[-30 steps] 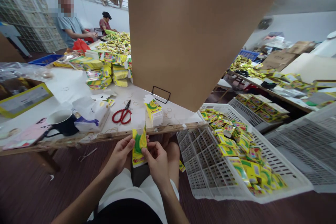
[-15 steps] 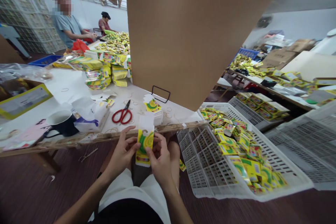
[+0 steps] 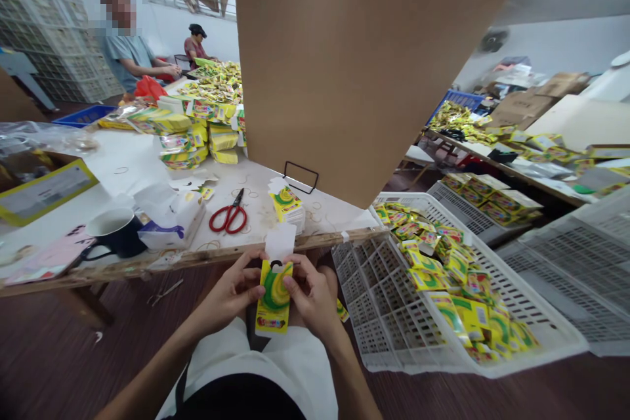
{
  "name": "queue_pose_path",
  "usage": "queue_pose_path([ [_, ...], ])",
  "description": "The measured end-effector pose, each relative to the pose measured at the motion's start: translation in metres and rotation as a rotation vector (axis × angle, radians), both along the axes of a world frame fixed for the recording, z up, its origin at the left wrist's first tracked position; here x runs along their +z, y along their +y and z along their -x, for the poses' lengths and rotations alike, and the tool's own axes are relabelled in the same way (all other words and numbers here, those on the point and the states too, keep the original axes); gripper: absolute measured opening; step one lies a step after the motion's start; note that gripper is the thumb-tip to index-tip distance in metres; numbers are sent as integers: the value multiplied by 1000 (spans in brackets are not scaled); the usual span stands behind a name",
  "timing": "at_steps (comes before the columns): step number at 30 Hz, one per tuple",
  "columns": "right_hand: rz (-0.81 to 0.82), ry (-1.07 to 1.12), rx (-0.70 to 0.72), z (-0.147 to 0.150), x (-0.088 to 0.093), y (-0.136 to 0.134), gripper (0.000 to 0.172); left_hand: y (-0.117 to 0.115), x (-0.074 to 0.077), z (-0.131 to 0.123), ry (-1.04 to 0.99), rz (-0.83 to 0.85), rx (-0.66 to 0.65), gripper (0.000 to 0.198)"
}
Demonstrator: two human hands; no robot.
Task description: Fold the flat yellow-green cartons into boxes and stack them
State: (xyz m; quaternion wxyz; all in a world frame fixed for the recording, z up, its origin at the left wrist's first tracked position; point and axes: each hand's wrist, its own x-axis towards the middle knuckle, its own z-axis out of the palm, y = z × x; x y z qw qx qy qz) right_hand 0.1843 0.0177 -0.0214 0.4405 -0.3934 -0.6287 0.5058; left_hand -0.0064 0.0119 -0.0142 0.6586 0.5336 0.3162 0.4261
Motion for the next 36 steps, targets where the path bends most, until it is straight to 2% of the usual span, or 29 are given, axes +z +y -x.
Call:
queue_pose_path([
  [2,-24,-54,-34,-3,0,1,16,-1,0,-2,17,2,-45,34],
  [6,-155,-144,-145,-3,1,0,21,-4,0,-5,40,-12,-91,26],
  [9,-180,-84,-232,3,-1,0,16,-5,3,-7,19,-6,-22,43],
  [11,-143,-5,-279,5,-2,1,32,-5,5,-7,18,-13,11,60],
  [12,-133,12,-282,5,-3,2,38,-5,6,-6,29,-23,8,63],
  [15,-232,-50,-251,1,0,5,25,-4,4,-3,72,-57,-4,53],
  [17,-302,-99,-229,-4,4,6,28,-2,1,-2,96,-78,44,47],
  [20,-192,-157,-174,-6,7,6,32,-1,-2,-3,129,-98,122,46],
  [23,-49,-209,-155,-2,1,6,39,-3,-2,-6,142,-108,113,49],
  [28,-132,-372,-265,4,-9,7,30,-4,-1,-8,167,-133,86,49],
  [33,-103,-389,-167,7,-7,4,38,-1,-3,-6,143,-75,94,47],
  [36,-92,-439,-230,11,-8,3,35,-2,-3,-8,172,-80,83,48],
])
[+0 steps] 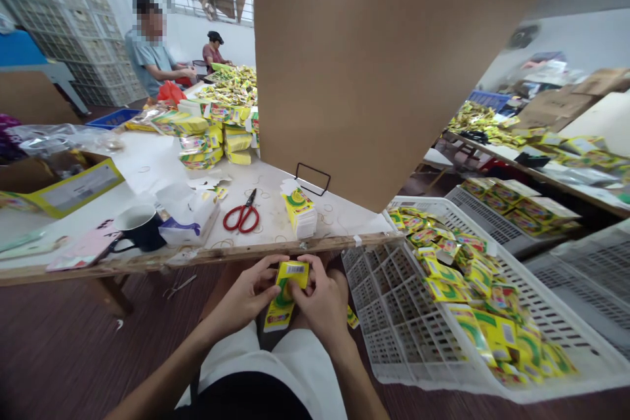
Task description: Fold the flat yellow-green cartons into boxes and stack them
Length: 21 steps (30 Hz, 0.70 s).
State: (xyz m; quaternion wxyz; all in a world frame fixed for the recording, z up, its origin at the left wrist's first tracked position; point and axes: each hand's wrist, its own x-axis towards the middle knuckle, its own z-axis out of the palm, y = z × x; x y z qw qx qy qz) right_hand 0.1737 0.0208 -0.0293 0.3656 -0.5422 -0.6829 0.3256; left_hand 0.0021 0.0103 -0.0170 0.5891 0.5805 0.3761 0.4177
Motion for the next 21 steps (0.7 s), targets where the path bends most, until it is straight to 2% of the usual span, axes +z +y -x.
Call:
queue_pose_path([
  [3,6,-16,-64,-1,0,1,33,-1,3,-1,5,6,33,50],
  [7,-38,93,59,-8,3,4,33,1,10,4,-69,75,35,48],
  [9,-60,162,73,-9,2,3,28,1,10,3,-98,100,7,48],
  [12,-12,320,67,-6,-2,1,21,0,5,-3,-141,126,-13,46],
  [14,-40,334,34,-12,0,0,17,-1,-2,-9,-150,102,7,45],
  [15,-117,288,-28,-19,4,2,15,-1,-5,-11,-140,72,36,46],
  [17,-387,125,-261,-41,18,9,14,0,-10,-12,-102,5,111,50],
  [19,-706,-83,-635,-67,35,22,18,2,-13,-10,-52,-33,162,52],
  [20,-752,-176,-745,-77,43,32,25,3,-14,-8,-29,-36,173,51],
  [21,-774,-237,-790,-82,48,42,31,4,-15,-7,-10,-36,181,50],
])
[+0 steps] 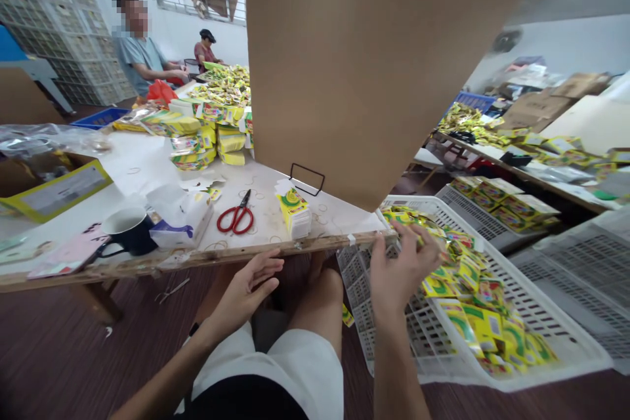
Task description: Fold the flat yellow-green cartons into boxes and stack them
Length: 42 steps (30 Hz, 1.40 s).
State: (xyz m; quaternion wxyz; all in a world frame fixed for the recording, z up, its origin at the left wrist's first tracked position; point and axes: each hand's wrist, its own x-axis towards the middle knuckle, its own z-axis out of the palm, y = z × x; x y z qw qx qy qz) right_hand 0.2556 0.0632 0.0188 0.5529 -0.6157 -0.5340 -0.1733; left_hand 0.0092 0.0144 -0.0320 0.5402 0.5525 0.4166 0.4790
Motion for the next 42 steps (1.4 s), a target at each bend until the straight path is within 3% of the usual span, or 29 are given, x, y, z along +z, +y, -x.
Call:
queue_pose_path([
  [2,142,-31,102,5,3,26,34,1,-1,1,29,5,15,44],
  [3,271,-18,219,15,0,41,33,1,-2,1,38,4,18,42],
  [5,472,35,323,42,-10,72,34,1,-4,0,56,-7,7,39],
  [9,617,104,345,92,-32,126,34,1,-4,4,98,-49,17,34],
  [14,681,247,378,97,-36,149,20,7,-2,15,110,-64,88,35],
  [17,625,359,460,89,-31,135,14,12,-4,18,50,-45,157,33],
  [21,579,555,690,94,-32,78,25,18,-6,22,-169,16,247,38],
  [25,638,745,917,113,-46,5,33,21,-6,25,-412,70,228,46],
  [28,713,1083,1062,123,-54,-27,32,18,-4,24,-537,117,145,52],
  [30,760,1238,1096,125,-56,-36,32,15,-1,24,-570,162,43,54],
  [33,776,1184,1066,125,-55,-38,32,11,1,23,-538,172,-34,50],
  [39,736,1079,1082,125,-53,-41,32,12,-4,17,-483,182,85,39],
  [42,748,1017,995,126,-50,-47,32,14,-6,12,-484,211,125,39],
])
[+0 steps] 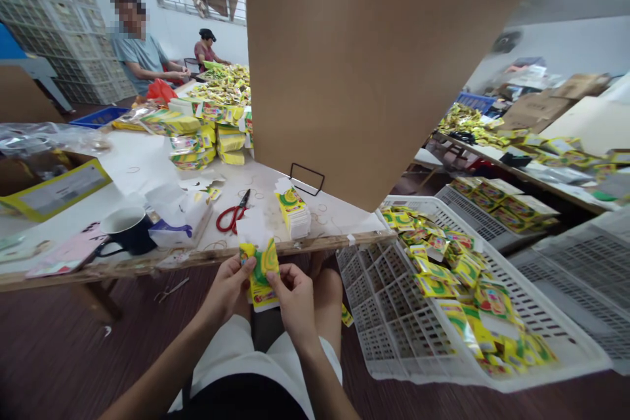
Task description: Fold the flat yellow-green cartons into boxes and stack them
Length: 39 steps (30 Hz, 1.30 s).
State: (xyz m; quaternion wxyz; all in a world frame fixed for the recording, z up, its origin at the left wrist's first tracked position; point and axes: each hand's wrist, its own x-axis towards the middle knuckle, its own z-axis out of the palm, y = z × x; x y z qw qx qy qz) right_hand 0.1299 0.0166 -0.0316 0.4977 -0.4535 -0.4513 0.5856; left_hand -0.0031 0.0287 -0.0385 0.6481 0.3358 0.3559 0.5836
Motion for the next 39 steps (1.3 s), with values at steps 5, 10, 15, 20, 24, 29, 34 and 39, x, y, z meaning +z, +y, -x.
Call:
queue_pose_path([
  [5,-121,-271,-153,-4,13,-7,26,0,-1,-2,146,-73,59,50],
  [10,-320,-408,-128,-15,15,1,32,-7,5,-3,205,-123,24,60],
  [15,-331,-220,64,-31,10,13,45,-10,11,0,228,-158,-164,52],
  [20,-358,-300,173,-46,16,18,16,-10,8,1,247,-149,-251,39],
  [24,-411,-464,135,-50,17,16,18,-14,9,-5,253,-144,-309,31],
  [29,-403,-311,9,-44,11,15,28,-16,13,-7,193,-131,-261,66],
  [34,-505,-384,21,-52,17,18,26,-13,12,-3,290,-170,-236,46],
  [39,-392,-543,96,-60,18,18,33,-13,12,-5,351,-170,-182,47],
])
